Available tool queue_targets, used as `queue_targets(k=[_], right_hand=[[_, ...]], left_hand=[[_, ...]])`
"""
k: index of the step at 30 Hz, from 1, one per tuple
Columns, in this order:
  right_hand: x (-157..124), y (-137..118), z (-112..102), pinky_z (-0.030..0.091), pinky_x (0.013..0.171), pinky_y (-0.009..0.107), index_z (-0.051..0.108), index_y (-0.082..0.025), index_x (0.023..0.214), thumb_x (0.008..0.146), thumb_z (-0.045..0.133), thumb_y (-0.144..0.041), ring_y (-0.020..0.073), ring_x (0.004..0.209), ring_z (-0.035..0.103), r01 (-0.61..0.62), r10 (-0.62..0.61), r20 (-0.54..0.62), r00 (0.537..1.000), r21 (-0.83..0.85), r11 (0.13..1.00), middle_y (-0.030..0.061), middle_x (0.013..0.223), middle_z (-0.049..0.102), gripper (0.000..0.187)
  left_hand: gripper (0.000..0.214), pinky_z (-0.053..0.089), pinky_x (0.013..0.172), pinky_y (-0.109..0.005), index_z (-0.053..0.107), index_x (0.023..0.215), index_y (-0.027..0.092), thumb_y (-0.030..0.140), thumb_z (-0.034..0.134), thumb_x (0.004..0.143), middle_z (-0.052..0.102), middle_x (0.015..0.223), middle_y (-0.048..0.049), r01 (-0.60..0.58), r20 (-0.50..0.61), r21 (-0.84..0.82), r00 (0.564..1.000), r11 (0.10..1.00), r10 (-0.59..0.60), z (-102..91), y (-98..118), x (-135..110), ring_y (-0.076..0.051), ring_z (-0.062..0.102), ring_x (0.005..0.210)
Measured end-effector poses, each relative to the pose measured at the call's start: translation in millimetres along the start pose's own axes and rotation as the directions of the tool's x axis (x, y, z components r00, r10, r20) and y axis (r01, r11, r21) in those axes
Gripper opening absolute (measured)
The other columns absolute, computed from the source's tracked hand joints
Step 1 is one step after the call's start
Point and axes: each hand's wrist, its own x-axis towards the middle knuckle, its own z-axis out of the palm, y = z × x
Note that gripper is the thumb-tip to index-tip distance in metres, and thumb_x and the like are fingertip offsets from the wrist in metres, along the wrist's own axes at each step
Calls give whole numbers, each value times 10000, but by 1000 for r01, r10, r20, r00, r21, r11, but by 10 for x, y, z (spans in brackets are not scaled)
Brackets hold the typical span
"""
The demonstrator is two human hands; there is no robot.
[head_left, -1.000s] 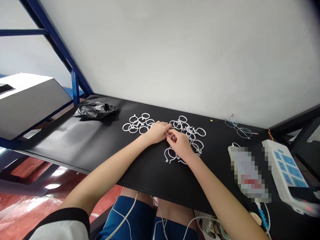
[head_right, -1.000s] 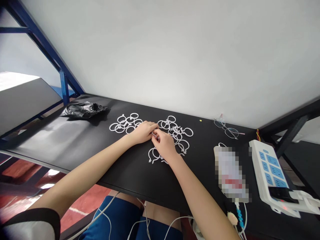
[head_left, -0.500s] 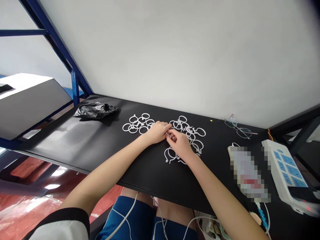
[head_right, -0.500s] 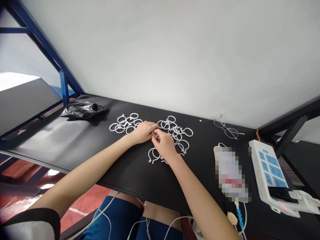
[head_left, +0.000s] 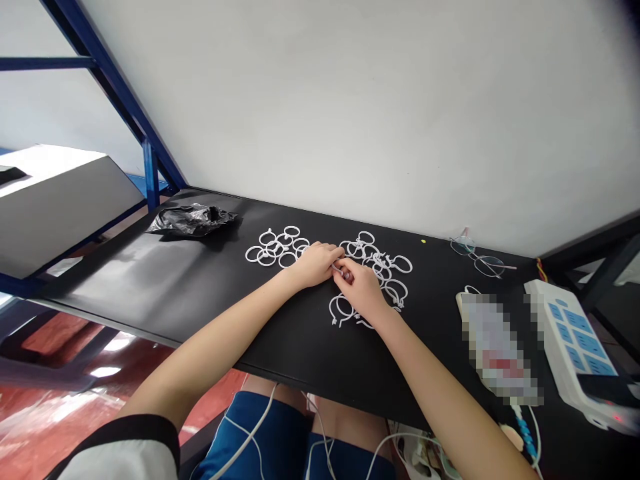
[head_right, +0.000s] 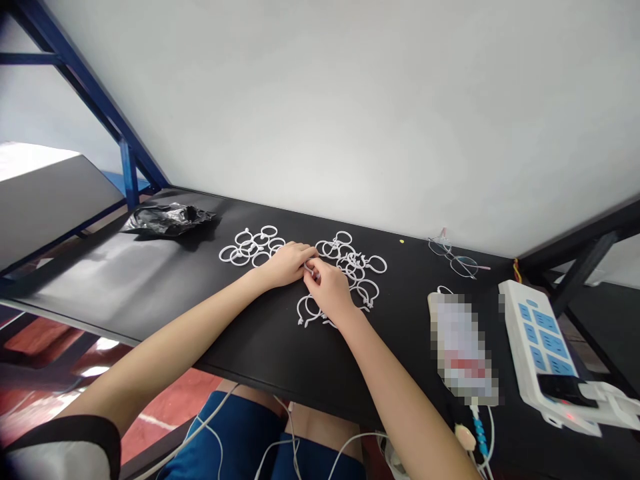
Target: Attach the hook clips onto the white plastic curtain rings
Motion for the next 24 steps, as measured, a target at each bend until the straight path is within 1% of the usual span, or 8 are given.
queue_targets(k=[17,24], right_hand=[[-5,1,1,375,576,229,636,-196,880,836,534,-218,110,546,498,4,-4,2,1000,-8,1000,-21,643,579,113],[-1,12,6,375,574,230,636,-194,875,839,535,-221,113,550,498,10,-10,1,1000,-7,1000,-19,636,576,111]], left_hand=[[116,408,742,-304,526,864,176,134,426,821,635,871,-49,5,9,-1,1000,1000,-5,-20,12,-3,-182,582,771],[118,414,761,-306,530,874,174,137,432,821,637,885,-54,15,21,0,1000,1000,-15,-24,16,-1,-188,594,805]])
